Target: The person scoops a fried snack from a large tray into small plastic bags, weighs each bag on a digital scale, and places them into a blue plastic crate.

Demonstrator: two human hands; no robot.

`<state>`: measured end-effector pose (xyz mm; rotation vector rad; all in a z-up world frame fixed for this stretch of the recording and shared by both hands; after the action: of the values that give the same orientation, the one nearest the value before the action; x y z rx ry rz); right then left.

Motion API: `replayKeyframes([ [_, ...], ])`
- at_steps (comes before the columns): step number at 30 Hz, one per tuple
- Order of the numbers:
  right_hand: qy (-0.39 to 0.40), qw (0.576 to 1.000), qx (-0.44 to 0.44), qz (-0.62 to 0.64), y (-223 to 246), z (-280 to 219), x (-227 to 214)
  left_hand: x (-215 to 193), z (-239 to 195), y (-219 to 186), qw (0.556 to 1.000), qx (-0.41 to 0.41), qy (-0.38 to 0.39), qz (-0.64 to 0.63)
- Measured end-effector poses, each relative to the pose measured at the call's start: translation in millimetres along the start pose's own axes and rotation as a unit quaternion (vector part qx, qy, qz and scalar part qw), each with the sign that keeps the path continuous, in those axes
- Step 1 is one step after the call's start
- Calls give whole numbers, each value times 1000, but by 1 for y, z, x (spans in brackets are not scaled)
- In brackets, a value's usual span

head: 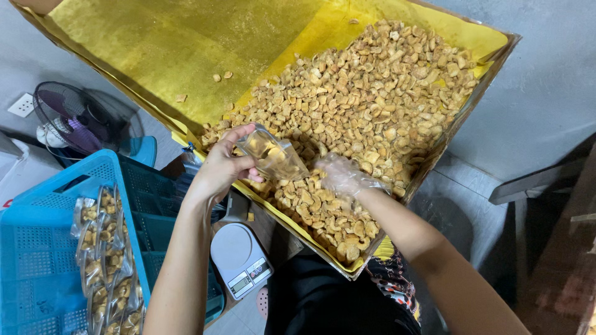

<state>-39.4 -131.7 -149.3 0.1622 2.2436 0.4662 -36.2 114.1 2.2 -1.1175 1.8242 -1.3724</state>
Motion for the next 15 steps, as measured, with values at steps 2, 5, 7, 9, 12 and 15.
replayKeyframes([
  [2,-27,999,-5,26,-14,-8,-2,4,2,3,1000,1,10,2],
  [5,-65,884,-102,452,-23,-24,-43,13,13,7,999,14,37,-14],
  [7,-91,822,-65,559,-14,-41,-70,19,22,8,998,23,57,-35],
  [9,-79,688,-227,684,-5,-56,-97,26,30,6,999,23,47,5],
  [12,-66,595,-336,727,19,-52,-146,37,48,0,998,-15,54,-3],
  [15,-56,525,-336,780,39,-53,-158,46,61,-6,998,-36,46,16],
])
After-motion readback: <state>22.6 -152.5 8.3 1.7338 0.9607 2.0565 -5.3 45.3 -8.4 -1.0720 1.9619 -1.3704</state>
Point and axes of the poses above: each hand's wrist, its own z-axis towards the middle knuckle, its own x-axis out of the palm, y = z × x, the point moved 1 cm from there along z, towards the middle knuckle, and after that the axes turned 10 degrees about y, right-handed, at the moved point
